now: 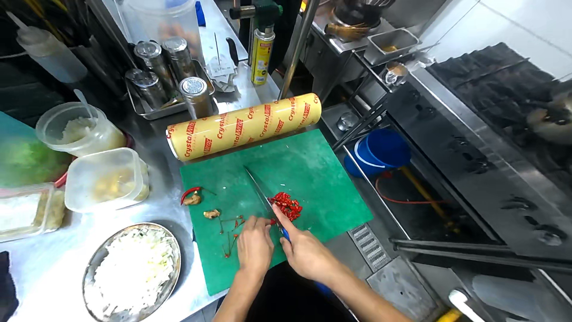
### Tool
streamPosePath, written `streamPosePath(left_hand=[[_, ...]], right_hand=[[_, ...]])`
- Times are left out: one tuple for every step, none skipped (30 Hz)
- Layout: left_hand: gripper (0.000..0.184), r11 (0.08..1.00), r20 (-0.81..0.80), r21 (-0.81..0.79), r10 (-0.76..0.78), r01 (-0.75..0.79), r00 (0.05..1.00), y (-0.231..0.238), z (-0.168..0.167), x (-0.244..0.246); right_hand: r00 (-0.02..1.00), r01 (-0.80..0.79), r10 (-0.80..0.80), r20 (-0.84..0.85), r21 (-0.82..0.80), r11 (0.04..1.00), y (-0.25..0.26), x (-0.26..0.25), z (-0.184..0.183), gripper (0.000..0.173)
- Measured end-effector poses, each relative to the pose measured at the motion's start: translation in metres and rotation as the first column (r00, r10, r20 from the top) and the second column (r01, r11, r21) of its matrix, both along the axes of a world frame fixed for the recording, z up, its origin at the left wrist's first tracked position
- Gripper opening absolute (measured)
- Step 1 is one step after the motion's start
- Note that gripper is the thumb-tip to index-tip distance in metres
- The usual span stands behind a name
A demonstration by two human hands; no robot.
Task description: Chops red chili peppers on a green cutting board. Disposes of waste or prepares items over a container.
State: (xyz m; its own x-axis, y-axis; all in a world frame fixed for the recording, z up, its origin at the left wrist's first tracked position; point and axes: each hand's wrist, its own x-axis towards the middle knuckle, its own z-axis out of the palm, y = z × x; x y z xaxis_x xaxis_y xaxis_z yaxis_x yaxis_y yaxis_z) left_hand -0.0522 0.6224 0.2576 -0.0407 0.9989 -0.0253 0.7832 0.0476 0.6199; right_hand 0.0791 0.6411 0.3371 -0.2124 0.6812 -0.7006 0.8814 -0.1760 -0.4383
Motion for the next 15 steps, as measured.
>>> streamPosePath(left_hand=[[0.011, 1.0, -0.001, 0.008, -0.002, 0.002, 1.0, -0.001, -0.001, 0.001], [0.01, 1.0, 0.001, 0.011, -0.004, 0.004, 1.0, 0.0, -0.002, 0.002], [0.01, 1.0, 0.005, 0.011, -0.004, 0.004, 1.0, 0.0, -0.002, 0.001], [0.011, 1.0, 0.01, -0.006, -0.006, 0.006, 1.0, -0.002, -0.002, 0.001], [0.011, 1.0, 0.012, -0.022, -0.01, 0.01, 1.0, -0.002, 0.0, 0.001], [0.012, 0.999, 0.011, -0.035, -0.011, 0.012, 1.0, 0.0, 0.002, 0.0], [0.012, 0.999, 0.012, -0.036, -0.009, 0.01, 1.0, 0.002, 0.003, -0.001], [0.012, 0.999, 0.013, -0.04, -0.009, 0.009, 1.0, 0.001, 0.003, -0.001], [0.011, 0.999, 0.012, -0.044, -0.012, 0.012, 1.0, -0.001, 0.003, 0.0], [0.011, 0.999, 0.009, -0.051, -0.014, 0.015, 1.0, 0.0, 0.003, 0.001], [0.012, 0.998, 0.011, -0.055, -0.013, 0.013, 1.0, 0.001, 0.003, 0.0], [0.012, 0.998, 0.016, -0.054, -0.009, 0.01, 1.0, 0.0, 0.002, 0.0], [0.012, 0.999, 0.018, -0.052, -0.011, 0.012, 1.0, -0.003, 0.002, 0.001], [0.013, 0.999, 0.019, -0.048, -0.011, 0.012, 1.0, -0.001, 0.003, 0.002], [0.013, 0.999, 0.021, -0.045, -0.006, 0.007, 1.0, 0.001, 0.003, 0.002]], right_hand=[[1.0, 0.013, -0.013, 0.001, 0.021, 1.0, -0.003, -0.001, -0.007, 0.069], [1.0, 0.021, -0.021, -0.002, 0.06, 0.998, -0.003, -0.002, -0.016, 0.069], [1.0, 0.018, -0.018, -0.005, 0.081, 0.997, -0.002, -0.003, -0.02, 0.07], [1.0, 0.013, -0.012, -0.008, 0.078, 0.997, -0.003, -0.003, -0.02, 0.07], [1.0, 0.011, -0.01, -0.008, 0.06, 0.998, -0.003, -0.003, -0.014, 0.07], [1.0, 0.001, -0.001, -0.003, 0.04, 0.999, 0.0, -0.003, -0.005, 0.07], [1.0, -0.009, 0.009, 0.003, 0.025, 1.0, 0.001, -0.003, 0.001, 0.069], [1.0, -0.009, 0.009, 0.007, 0.024, 1.0, -0.003, -0.004, 0.001, 0.069], [1.0, -0.003, 0.002, 0.011, 0.048, 0.999, -0.007, -0.005, -0.006, 0.07], [1.0, 0.003, -0.004, 0.013, 0.086, 0.996, -0.007, -0.005, -0.014, 0.069], [1.0, -0.001, 0.0, 0.01, 0.106, 0.994, -0.005, -0.006, -0.018, 0.069], [1.0, -0.005, 0.005, 0.004, 0.1, 0.995, -0.004, -0.006, -0.017, 0.069], [1.0, -0.005, 0.005, 0.003, 0.067, 0.998, -0.004, -0.005, -0.011, 0.07], [1.0, -0.003, 0.003, 0.005, 0.044, 0.999, -0.001, -0.005, -0.004, 0.07], [1.0, 0.0, 0.0, 0.003, 0.031, 1.0, 0.0, -0.006, 0.0, 0.07]])
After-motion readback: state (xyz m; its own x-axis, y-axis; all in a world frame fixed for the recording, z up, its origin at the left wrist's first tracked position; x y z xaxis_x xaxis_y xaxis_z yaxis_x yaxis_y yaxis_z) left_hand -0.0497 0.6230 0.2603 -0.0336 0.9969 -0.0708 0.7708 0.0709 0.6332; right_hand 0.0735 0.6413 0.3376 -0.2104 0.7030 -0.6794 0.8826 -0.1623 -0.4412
